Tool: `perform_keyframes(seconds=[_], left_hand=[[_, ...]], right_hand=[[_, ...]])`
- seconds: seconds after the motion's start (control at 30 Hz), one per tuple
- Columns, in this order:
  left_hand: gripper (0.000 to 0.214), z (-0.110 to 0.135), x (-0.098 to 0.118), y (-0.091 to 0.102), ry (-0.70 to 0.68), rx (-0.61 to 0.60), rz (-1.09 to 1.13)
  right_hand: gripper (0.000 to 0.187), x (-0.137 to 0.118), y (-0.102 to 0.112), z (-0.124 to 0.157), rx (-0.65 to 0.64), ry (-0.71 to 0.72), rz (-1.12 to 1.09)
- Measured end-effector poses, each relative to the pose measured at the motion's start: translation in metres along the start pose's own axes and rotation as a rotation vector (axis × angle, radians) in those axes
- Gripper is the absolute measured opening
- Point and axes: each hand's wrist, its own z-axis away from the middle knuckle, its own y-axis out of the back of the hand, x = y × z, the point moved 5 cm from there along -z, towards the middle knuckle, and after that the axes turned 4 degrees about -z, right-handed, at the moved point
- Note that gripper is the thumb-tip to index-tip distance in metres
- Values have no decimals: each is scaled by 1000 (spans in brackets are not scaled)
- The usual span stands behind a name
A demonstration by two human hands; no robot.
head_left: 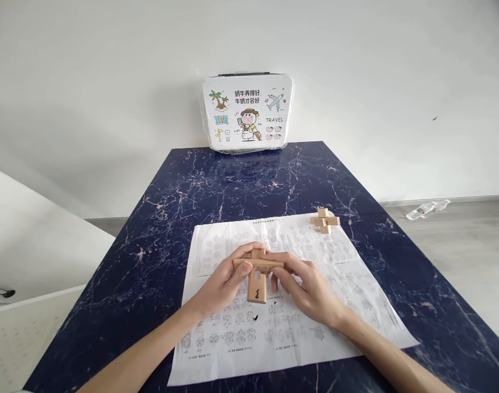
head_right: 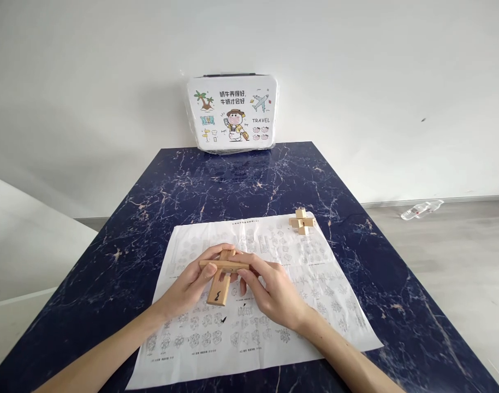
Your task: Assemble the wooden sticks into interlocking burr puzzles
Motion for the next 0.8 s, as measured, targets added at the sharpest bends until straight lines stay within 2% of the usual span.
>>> perform_keyframes(seconds=[0.17,0.37,0.53,0.8], left_hand=[[56,3,-2,1,44,4,2],[51,4,-4,5,87,174,-20],[56,1,-1,-8,87,31,127],[59,0,0,-10,45,-34,140]], right_hand=[[29,-2,0,1,31,30,21],[29,2,1,3,128,65,129],[29,6,1,3,175,53,228],[22,-1,0,3,208,205,412]])
